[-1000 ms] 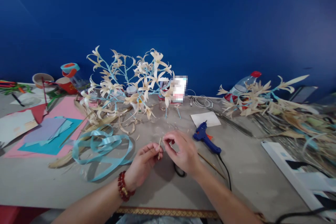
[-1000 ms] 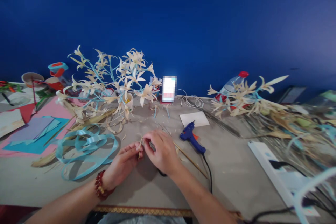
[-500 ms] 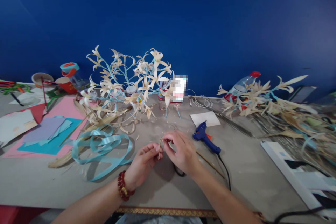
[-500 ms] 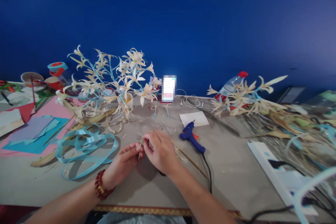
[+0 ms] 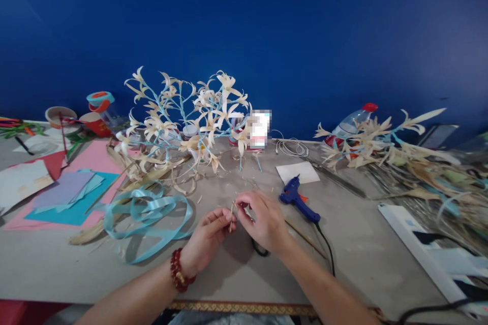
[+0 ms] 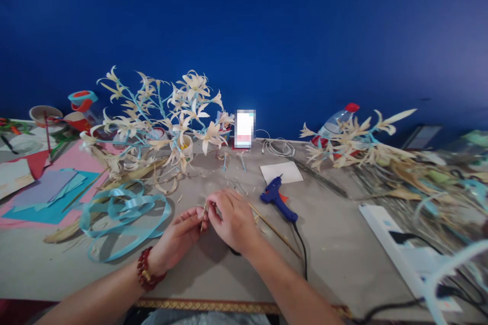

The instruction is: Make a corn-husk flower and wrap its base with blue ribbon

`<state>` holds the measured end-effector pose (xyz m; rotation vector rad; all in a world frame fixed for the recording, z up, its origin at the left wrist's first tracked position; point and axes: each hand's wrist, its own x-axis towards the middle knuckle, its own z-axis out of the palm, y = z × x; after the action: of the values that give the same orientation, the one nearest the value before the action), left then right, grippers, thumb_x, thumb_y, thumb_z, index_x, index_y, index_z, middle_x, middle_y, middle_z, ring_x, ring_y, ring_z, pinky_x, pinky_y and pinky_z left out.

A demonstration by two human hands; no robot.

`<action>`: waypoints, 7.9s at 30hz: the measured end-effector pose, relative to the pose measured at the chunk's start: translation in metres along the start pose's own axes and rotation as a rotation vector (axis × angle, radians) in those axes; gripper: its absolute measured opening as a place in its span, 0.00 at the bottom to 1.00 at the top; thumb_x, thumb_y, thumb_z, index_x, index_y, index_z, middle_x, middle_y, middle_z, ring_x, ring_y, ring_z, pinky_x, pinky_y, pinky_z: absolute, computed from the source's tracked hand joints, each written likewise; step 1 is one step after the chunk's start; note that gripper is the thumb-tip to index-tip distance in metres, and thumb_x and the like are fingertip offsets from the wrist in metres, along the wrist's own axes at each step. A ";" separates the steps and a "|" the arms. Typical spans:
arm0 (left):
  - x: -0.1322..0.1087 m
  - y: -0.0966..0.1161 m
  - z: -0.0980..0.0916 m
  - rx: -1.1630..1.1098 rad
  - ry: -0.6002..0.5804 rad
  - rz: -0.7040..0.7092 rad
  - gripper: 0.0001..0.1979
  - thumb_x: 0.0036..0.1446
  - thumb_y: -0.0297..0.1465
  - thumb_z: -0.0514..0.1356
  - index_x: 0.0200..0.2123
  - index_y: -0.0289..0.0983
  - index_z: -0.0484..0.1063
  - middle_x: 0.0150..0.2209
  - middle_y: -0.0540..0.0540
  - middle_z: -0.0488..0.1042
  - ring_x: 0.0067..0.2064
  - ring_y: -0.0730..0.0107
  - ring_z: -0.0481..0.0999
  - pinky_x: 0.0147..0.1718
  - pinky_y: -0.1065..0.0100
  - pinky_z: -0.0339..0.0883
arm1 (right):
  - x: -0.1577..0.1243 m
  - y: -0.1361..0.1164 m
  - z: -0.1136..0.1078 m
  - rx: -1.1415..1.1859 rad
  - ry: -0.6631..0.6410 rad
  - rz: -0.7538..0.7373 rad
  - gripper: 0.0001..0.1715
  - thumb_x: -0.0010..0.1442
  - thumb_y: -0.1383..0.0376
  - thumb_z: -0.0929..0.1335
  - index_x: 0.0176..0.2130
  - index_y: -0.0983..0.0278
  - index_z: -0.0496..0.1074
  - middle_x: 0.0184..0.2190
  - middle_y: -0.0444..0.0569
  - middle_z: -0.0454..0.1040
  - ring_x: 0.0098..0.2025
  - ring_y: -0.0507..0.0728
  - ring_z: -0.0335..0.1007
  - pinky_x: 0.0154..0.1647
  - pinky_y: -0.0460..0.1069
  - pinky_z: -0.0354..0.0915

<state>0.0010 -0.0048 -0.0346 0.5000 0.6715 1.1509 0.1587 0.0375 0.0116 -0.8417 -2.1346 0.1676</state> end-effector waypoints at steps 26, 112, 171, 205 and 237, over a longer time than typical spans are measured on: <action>-0.003 -0.004 -0.003 0.348 0.065 0.189 0.09 0.58 0.35 0.64 0.30 0.35 0.74 0.27 0.50 0.70 0.32 0.72 0.65 0.35 0.71 0.59 | 0.000 -0.001 -0.011 0.198 -0.058 0.107 0.06 0.62 0.70 0.66 0.40 0.61 0.70 0.35 0.49 0.73 0.37 0.57 0.70 0.36 0.50 0.65; -0.008 0.004 0.000 0.168 -0.184 0.132 0.14 0.54 0.38 0.68 0.26 0.34 0.75 0.26 0.48 0.70 0.32 0.70 0.67 0.36 0.70 0.59 | 0.000 -0.004 -0.003 1.331 -0.307 0.576 0.14 0.57 0.57 0.73 0.35 0.64 0.70 0.26 0.43 0.75 0.28 0.53 0.74 0.33 0.49 0.69; 0.000 0.000 -0.001 0.244 0.116 0.131 0.10 0.50 0.36 0.70 0.29 0.36 0.77 0.30 0.49 0.74 0.32 0.72 0.69 0.36 0.72 0.63 | -0.075 0.084 -0.104 0.611 0.230 1.071 0.19 0.51 0.51 0.71 0.35 0.63 0.69 0.14 0.37 0.62 0.15 0.50 0.58 0.16 0.45 0.56; -0.004 0.007 0.007 0.150 0.027 0.084 0.09 0.49 0.35 0.71 0.27 0.35 0.77 0.26 0.49 0.74 0.30 0.72 0.69 0.35 0.71 0.61 | -0.080 -0.009 -0.040 0.073 -0.080 0.307 0.10 0.59 0.63 0.68 0.42 0.58 0.71 0.32 0.50 0.78 0.32 0.60 0.75 0.34 0.50 0.70; -0.005 0.007 0.006 0.075 0.009 0.067 0.07 0.50 0.33 0.71 0.28 0.35 0.79 0.26 0.49 0.75 0.31 0.74 0.69 0.35 0.73 0.61 | -0.072 -0.014 -0.042 -0.012 -0.022 0.157 0.03 0.61 0.65 0.65 0.39 0.59 0.66 0.27 0.46 0.75 0.26 0.57 0.73 0.28 0.48 0.66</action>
<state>-0.0008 -0.0068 -0.0247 0.5855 0.7120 1.1948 0.2147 -0.0249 -0.0017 -1.0186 -2.0915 0.2465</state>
